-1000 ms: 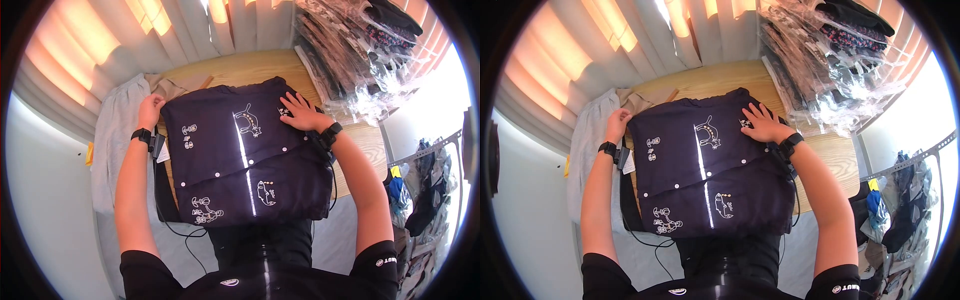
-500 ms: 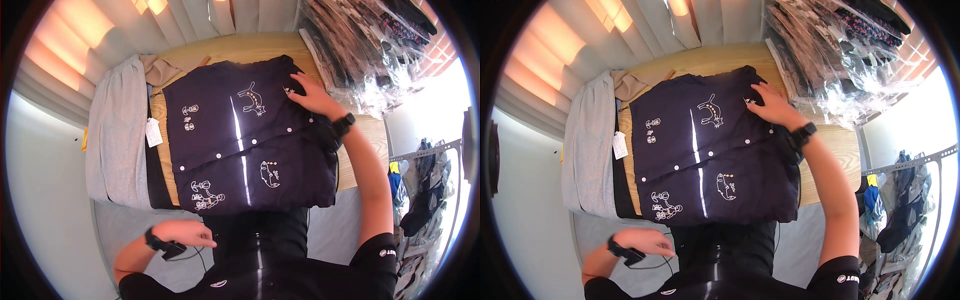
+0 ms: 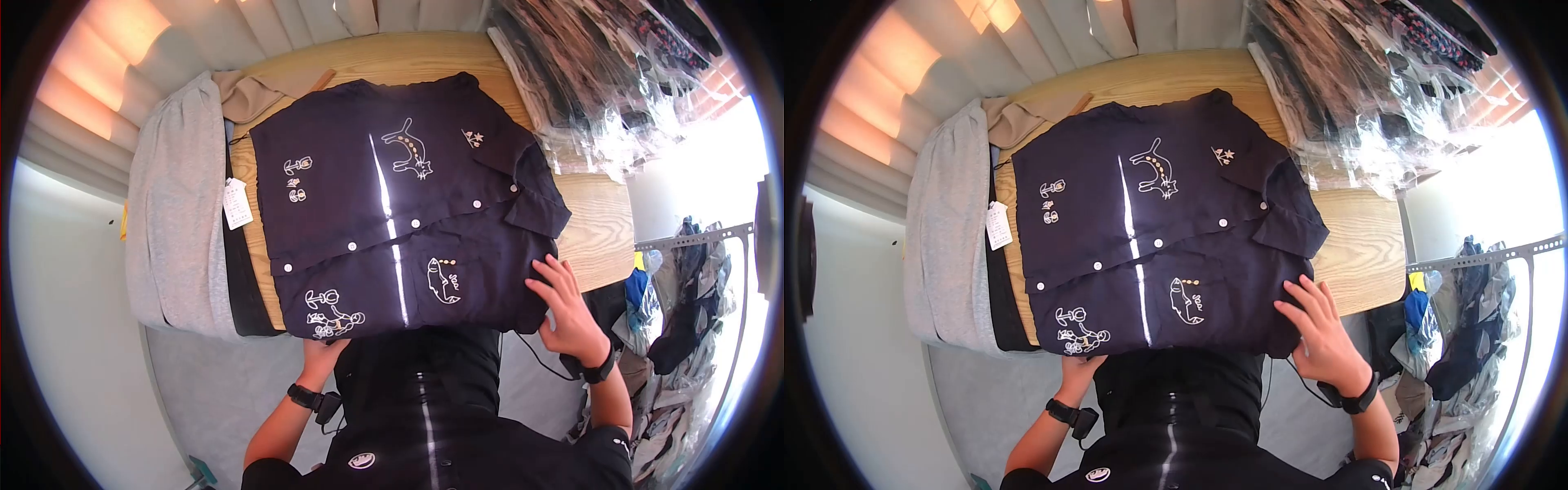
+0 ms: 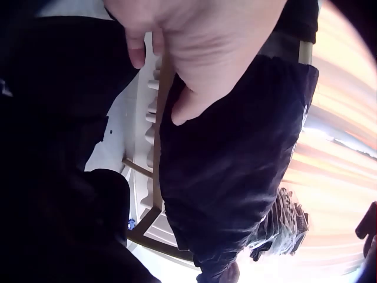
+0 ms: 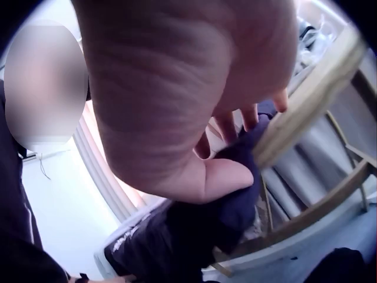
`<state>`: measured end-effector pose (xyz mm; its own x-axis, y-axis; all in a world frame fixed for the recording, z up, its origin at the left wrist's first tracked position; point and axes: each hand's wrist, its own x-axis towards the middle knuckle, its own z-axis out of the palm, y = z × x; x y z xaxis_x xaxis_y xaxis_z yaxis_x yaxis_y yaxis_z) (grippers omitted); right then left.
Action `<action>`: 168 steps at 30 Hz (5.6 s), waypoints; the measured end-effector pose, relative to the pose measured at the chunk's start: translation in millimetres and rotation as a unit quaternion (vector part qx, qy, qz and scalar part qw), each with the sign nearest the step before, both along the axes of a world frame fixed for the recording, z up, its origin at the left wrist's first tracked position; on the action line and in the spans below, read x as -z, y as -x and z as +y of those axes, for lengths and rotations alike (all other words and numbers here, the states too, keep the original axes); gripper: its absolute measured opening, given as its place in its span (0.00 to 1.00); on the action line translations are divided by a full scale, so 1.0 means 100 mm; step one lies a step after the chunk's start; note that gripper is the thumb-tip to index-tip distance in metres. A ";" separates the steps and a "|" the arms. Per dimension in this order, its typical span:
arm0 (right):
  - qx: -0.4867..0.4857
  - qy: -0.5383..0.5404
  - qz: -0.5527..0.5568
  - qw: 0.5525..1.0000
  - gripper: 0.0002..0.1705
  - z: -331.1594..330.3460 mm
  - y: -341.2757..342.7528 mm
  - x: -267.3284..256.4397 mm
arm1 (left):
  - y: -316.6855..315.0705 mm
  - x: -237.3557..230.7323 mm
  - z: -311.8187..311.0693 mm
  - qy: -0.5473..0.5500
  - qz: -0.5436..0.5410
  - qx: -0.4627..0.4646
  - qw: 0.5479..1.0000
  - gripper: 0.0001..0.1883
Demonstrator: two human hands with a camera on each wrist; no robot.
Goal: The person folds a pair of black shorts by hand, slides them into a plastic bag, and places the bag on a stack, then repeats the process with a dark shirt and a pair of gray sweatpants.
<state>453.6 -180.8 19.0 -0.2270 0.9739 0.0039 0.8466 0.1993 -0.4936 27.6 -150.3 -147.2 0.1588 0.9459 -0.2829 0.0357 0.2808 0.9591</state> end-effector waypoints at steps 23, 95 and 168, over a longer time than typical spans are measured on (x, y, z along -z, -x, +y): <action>0.101 -0.374 0.229 0.893 0.09 0.10 0.03 0.30 | 0.37 -1.78 -0.32 -0.376 0.199 -0.052 0.904 0.16; 0.244 0.167 0.791 0.536 0.32 -0.03 0.55 0.20 | -0.06 -1.39 0.62 -0.272 0.500 0.063 0.820 0.32; 0.055 -0.120 -0.015 0.991 0.31 0.63 1.61 0.07 | -0.24 -1.36 0.64 -0.279 0.098 -0.129 0.946 0.27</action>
